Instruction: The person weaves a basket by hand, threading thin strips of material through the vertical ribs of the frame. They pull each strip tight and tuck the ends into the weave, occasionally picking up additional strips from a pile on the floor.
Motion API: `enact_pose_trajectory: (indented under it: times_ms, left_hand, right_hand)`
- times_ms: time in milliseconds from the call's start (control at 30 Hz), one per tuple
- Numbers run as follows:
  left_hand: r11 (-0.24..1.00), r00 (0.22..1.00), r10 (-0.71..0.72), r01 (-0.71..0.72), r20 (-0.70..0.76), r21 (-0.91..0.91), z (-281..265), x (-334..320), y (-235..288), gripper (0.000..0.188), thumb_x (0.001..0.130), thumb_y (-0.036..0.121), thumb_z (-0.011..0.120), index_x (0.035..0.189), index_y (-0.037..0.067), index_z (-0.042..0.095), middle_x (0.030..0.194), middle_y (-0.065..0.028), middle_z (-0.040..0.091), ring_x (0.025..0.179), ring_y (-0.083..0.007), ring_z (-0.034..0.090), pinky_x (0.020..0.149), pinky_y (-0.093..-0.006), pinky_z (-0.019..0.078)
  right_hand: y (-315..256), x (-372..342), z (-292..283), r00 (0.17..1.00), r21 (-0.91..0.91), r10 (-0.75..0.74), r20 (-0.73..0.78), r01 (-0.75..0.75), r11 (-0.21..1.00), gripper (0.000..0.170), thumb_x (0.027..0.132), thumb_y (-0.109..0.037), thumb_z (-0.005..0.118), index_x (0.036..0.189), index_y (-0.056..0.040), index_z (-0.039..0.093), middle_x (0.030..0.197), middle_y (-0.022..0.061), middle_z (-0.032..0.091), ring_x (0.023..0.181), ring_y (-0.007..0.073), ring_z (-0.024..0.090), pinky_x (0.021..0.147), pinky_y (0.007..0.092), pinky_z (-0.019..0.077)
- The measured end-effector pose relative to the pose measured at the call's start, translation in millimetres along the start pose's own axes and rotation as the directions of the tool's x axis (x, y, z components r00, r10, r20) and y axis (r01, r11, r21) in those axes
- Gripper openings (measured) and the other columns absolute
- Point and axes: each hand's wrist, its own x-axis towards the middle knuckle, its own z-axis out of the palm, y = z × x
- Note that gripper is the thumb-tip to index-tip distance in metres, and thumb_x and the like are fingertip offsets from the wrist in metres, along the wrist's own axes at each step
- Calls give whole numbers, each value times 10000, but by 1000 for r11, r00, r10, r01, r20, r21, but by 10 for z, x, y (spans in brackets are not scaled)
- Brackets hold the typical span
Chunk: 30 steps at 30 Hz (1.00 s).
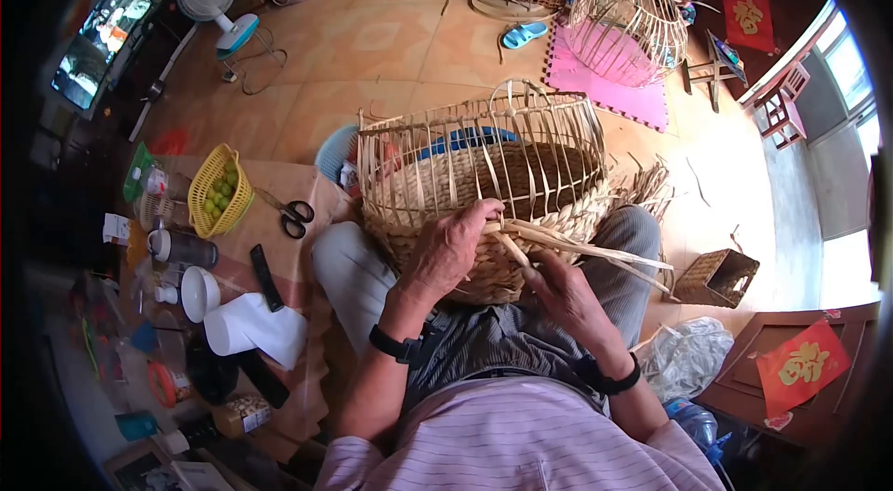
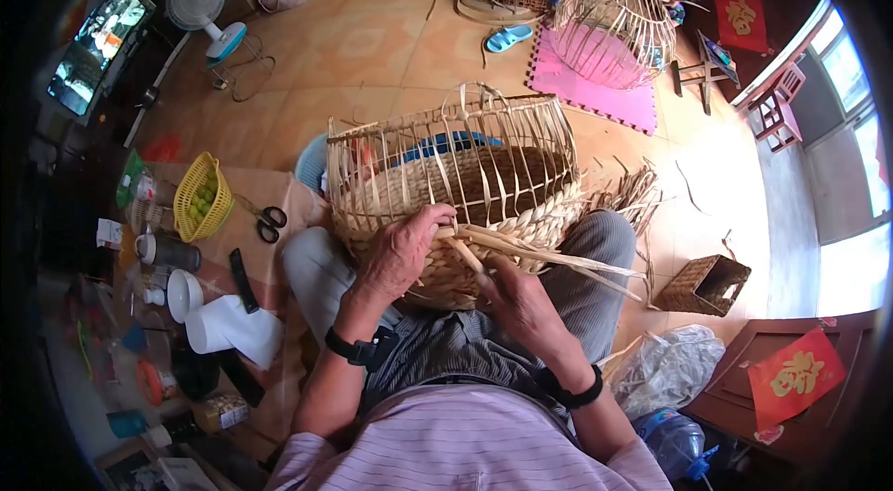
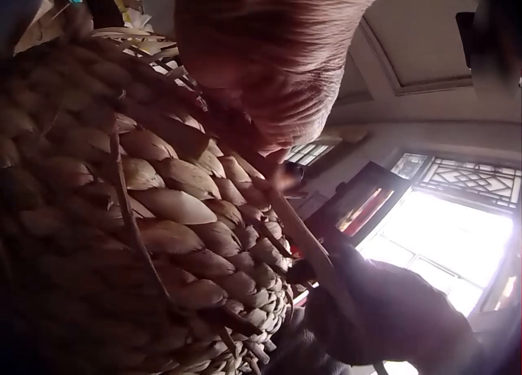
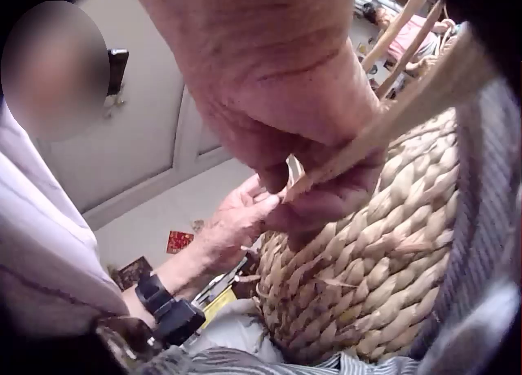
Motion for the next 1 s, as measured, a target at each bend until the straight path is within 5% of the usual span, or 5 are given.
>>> enact_pose_trajectory:
  times_ms: [267, 433, 533, 700, 1000]
  left_hand:
    - [998, 1000, -10, 10, -15, -61, 36, -29, -53, 245, 1102, 109, 544, 1332, 111, 626, 1125, -154, 780, 1087, -335, 763, 889, -440, 603]
    - [999, 998, 47, -47, -35, -5, -14, -72, -50, 311, 1065, 35, 556, 1356, 112, 634, 1161, -150, 769, 1117, -353, 746, 914, -454, 596]
    - [991, 990, 127, -124, -58, 47, 8, -94, -2, 438, 974, -70, 565, 1375, 93, 633, 1186, -174, 754, 1115, -388, 729, 929, -472, 599]
    - [967, 976, 203, -187, -83, 174, 70, -198, 108, 636, 878, -133, 562, 1483, 62, 542, 1244, -199, 714, 1180, -374, 695, 1092, -485, 526]
    - [829, 982, 184, -182, 50, 529, 85, -270, 271, 650, 932, 6, 554, 1567, -32, 421, 1170, -168, 648, 1168, -291, 652, 1148, -437, 466]
  right_hand:
    - [-298, 69, 622, 936, -237, -353, -12, 340, 910, 68, 1010, -65, 645, 988, -42, 584, 754, 263, 628, 700, 489, 658, 589, 532, 515]
    - [-716, 71, -93, 968, 407, 151, 201, -223, 886, 300, 1162, -267, 532, 1219, 9, 633, 776, 4, 628, 615, 103, 591, 499, 267, 440]
    - [-580, 140, -397, 983, 705, 92, 157, -177, 687, 360, 1171, -251, 480, 1384, 18, 589, 992, 129, 715, 758, 215, 736, 566, 275, 562]
    - [-251, 378, -351, 969, 972, -192, 153, -112, 209, 314, 1105, -151, 581, 1384, -7, 570, 1290, 155, 699, 1399, 347, 595, 1141, 414, 527]
    - [-149, 1007, -123, 967, 546, -253, -15, 220, 808, 248, 1120, -146, 611, 1344, -45, 574, 1191, 40, 717, 1100, 122, 664, 986, 306, 541]
